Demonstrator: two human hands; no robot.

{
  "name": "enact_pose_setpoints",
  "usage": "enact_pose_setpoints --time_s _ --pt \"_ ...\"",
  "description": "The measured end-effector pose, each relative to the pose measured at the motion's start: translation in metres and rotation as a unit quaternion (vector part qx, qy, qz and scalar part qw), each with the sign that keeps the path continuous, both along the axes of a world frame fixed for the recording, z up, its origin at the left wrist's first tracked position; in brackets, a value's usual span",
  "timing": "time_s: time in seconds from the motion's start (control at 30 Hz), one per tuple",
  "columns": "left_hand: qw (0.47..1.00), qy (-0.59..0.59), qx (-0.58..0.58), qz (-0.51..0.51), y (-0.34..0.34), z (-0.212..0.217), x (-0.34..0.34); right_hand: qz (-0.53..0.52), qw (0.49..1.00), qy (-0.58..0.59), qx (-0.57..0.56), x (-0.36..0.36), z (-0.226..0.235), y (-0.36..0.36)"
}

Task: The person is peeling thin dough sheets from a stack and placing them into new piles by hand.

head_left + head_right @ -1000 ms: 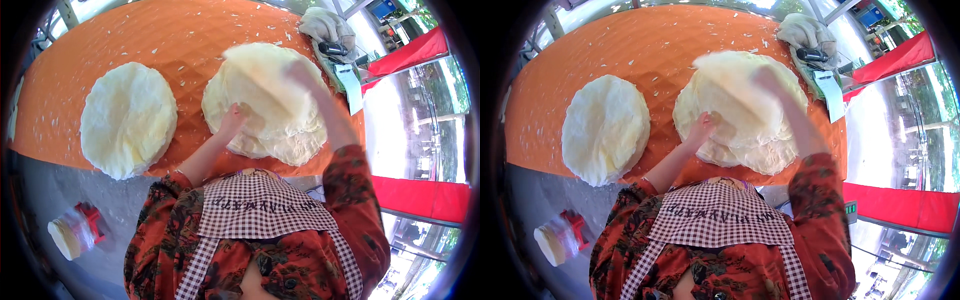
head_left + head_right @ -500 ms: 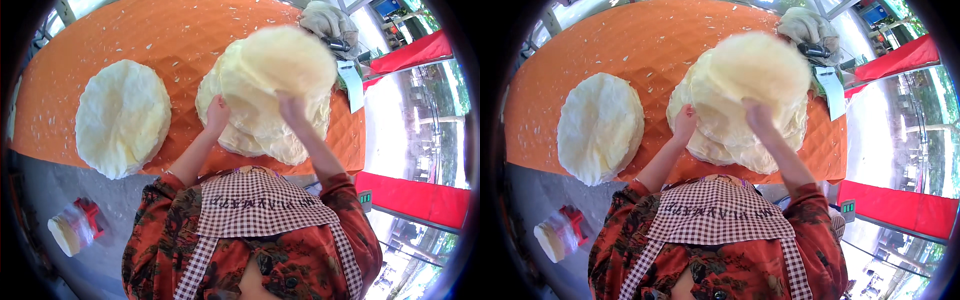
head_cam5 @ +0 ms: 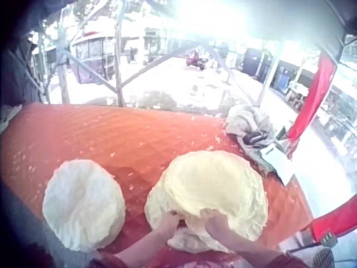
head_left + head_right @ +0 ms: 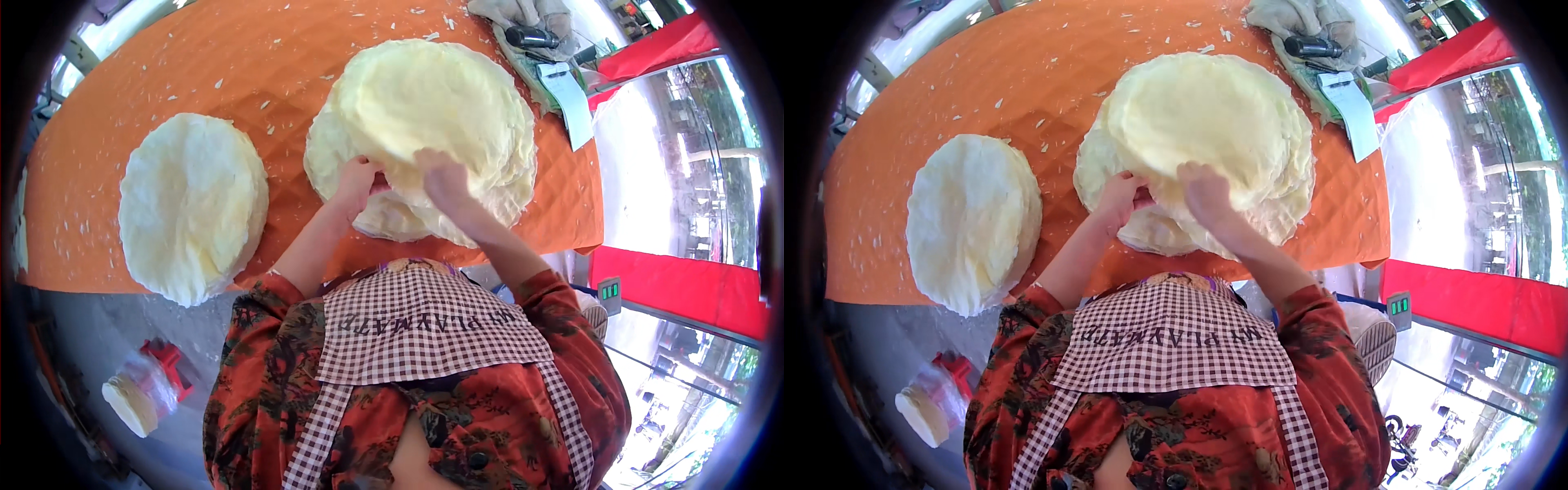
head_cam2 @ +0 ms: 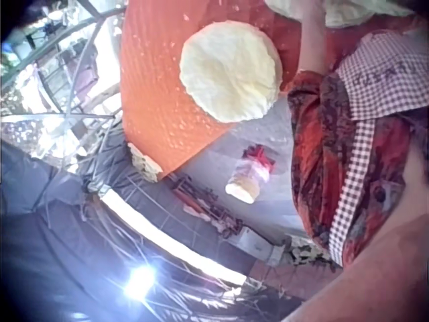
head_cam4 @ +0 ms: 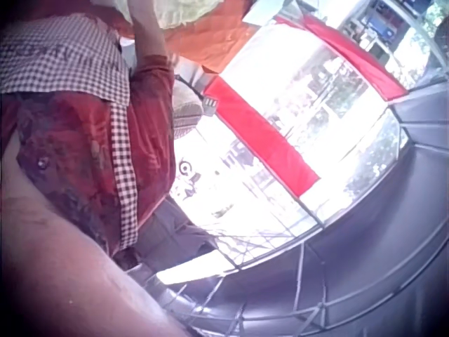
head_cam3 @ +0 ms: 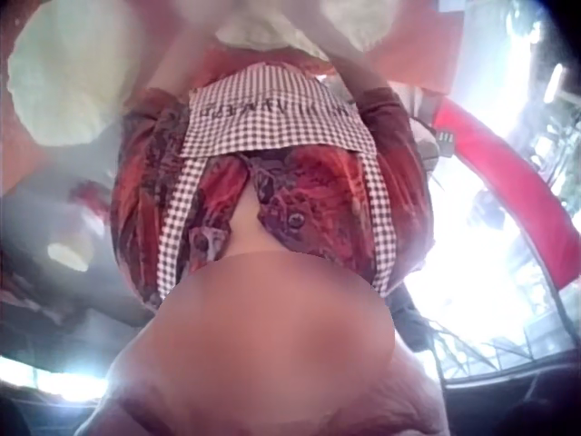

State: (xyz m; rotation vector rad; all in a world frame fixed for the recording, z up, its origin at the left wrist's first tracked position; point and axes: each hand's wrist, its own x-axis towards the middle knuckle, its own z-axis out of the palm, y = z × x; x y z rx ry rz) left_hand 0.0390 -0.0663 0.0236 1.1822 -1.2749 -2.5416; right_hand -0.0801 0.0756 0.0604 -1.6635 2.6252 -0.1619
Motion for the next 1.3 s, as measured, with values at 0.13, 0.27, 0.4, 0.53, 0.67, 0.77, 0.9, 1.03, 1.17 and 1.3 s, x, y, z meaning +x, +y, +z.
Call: enact_pose_setpoints --time_s 0.13,0.27,0.4,0.53,0.67,0.77,0.9,1.03,1.17,1.3 --pt "0.991 0.058 0.109 0.052 -0.002 0.011 0.002 0.042 0.989 0.015 -0.141 0.028 -0.024 0.006" --pt "0.97 0.097 0.217 0.048 -0.004 0.01 0.011 -0.019 0.992 -0.002 -0.126 0.04 -0.027 0.001" --pt "0.984 0.093 0.14 0.066 0.011 0.006 0.01 -0.056 0.99 0.002 -0.126 0.036 -0.041 -0.009" --pt "0.994 0.096 -0.033 0.051 0.021 -0.003 0.0 -0.004 0.99 -0.066 -0.128 0.014 -0.032 -0.015" --pt "0.992 0.047 -0.115 -0.002 0.021 0.027 -0.006 -0.041 0.965 -0.254 0.041 -0.017 0.001 -0.024" --pt "0.941 0.024 -0.337 -0.031 0.021 -0.002 -0.006 0.002 0.988 -0.154 -0.033 -0.008 -0.005 -0.021" --pt "0.911 0.044 -0.409 -0.023 0.02 -0.022 -0.005 0.107 0.967 -0.059 -0.224 -0.024 -0.052 -0.013" --pt "0.774 -0.064 -0.604 -0.18 0.033 -0.009 0.017 -0.108 0.917 -0.379 -0.057 -0.065 -0.03 -0.009" --pt "0.722 -0.063 -0.659 -0.202 0.037 -0.013 0.019 -0.085 0.963 -0.241 -0.082 -0.185 0.031 -0.008" --pt "0.716 -0.044 -0.665 -0.207 0.035 -0.014 0.008 -0.093 0.967 -0.157 -0.179 -0.33 0.165 0.003"
